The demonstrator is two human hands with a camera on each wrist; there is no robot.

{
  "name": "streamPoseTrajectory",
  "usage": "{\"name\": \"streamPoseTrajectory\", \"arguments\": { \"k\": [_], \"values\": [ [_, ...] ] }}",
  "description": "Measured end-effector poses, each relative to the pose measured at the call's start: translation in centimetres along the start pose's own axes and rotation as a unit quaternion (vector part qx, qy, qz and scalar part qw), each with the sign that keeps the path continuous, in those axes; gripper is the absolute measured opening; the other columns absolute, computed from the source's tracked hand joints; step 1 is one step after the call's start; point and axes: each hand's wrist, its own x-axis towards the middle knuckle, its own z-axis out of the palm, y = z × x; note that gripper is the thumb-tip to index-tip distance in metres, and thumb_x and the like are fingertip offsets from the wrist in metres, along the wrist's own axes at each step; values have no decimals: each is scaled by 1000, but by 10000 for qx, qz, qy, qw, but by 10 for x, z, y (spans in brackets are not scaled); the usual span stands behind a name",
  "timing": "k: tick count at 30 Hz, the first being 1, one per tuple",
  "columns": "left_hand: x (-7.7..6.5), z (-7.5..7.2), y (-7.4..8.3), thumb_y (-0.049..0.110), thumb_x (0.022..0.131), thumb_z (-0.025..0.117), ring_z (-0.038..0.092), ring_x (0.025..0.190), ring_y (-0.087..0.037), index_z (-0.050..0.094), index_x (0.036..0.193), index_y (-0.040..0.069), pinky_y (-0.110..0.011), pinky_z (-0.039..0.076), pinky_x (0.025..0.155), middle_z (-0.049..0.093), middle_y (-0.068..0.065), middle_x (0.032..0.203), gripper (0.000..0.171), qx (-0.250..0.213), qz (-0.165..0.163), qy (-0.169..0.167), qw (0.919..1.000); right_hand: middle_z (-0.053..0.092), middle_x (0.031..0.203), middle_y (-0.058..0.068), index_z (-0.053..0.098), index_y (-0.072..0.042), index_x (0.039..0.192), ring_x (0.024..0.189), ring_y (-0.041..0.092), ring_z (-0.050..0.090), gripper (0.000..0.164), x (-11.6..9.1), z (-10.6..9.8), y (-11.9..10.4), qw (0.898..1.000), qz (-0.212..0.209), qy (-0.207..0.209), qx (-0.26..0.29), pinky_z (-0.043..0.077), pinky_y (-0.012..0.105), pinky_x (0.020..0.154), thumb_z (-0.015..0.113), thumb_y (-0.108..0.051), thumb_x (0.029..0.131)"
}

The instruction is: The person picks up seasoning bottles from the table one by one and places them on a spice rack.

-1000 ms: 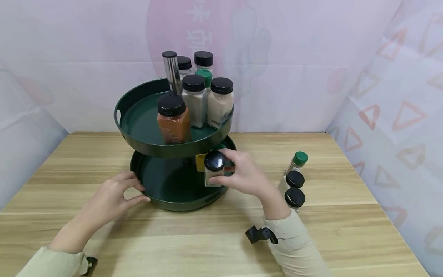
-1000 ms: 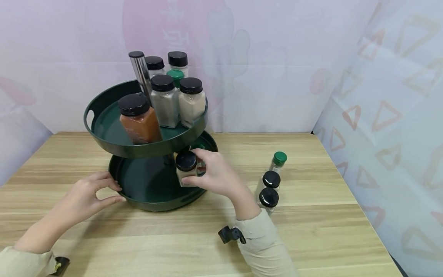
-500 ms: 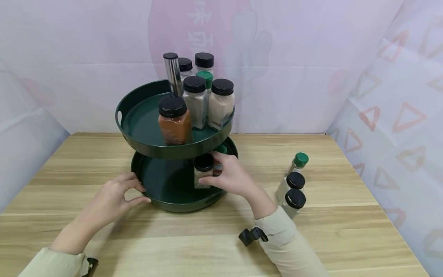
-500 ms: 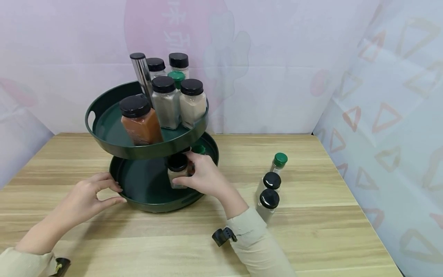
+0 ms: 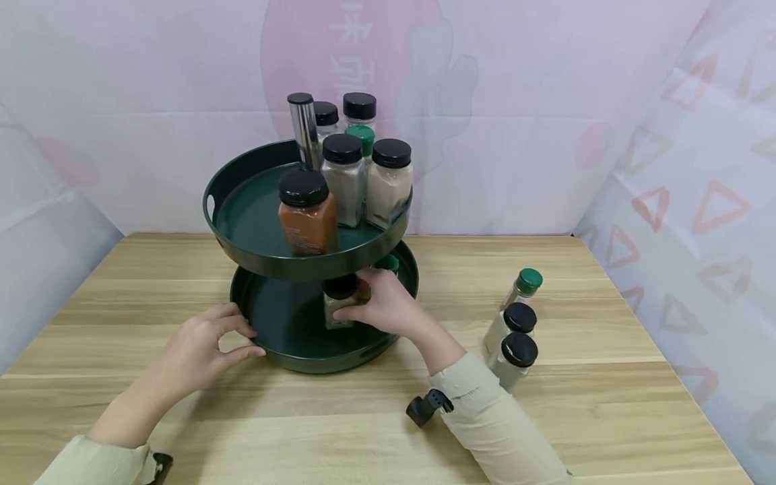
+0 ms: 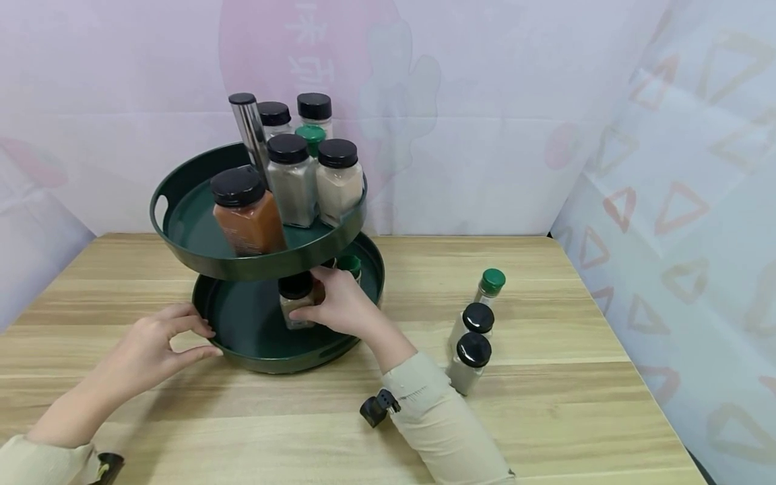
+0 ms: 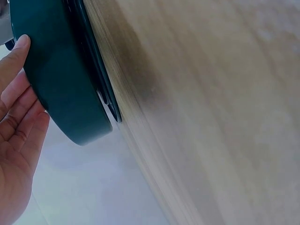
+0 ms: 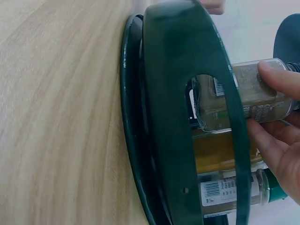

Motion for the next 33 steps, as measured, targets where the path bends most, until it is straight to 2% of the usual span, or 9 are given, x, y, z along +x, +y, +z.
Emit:
{"name": "streamPoseTrajectory", "arguments": {
  "k": [6, 9, 15, 22, 33],
  "values": [
    [0, 0, 0, 20, 60, 94, 61, 71, -12, 74, 78, 20, -27, 53, 63, 62, 9, 84, 27, -6, -8, 0, 10000, 65, 101, 6, 65, -7, 114, 87, 17, 55, 35, 2, 3, -2, 9999, 121, -98, 21, 46, 22, 72, 80, -18, 84],
    [0, 1, 0, 19, 60, 94, 61, 71, -12, 74, 78, 20, -23, 52, 64, 62, 9, 84, 27, 6, 12, 35, 10000, 62, 100, 5, 65, -7, 113, 87, 17, 53, 34, 3, 5, -2, 9999, 123, -111, -4, 45, 22, 70, 80, -18, 85],
    [1, 2, 0, 18, 58, 94, 61, 71, -11, 73, 77, 19, -11, 46, 68, 62, 9, 83, 28, 31, 100, 140, 9998, 63, 109, 6, 63, -8, 120, 93, 20, 55, 40, 6, 10, 0, 9999, 25, -91, 41, 47, 22, 75, 80, -18, 85],
    [1, 2, -1, 17, 58, 94, 61, 70, -10, 73, 77, 19, -13, 48, 67, 62, 9, 83, 28, -10, 153, 173, 9997, 59, 107, 7, 61, -8, 123, 95, 27, 55, 44, 9, 16, 1, 9999, -17, -103, -47, 43, 23, 74, 80, -20, 85],
    [1, 3, -2, 17, 57, 94, 61, 69, -11, 73, 77, 18, -11, 47, 67, 62, 9, 82, 29, -10, 158, 168, 9997, 58, 122, 10, 55, -10, 135, 100, 29, 58, 54, 11, 21, 5, 9999, -2, -95, -72, 47, 24, 79, 78, -19, 86]
  ]
}}
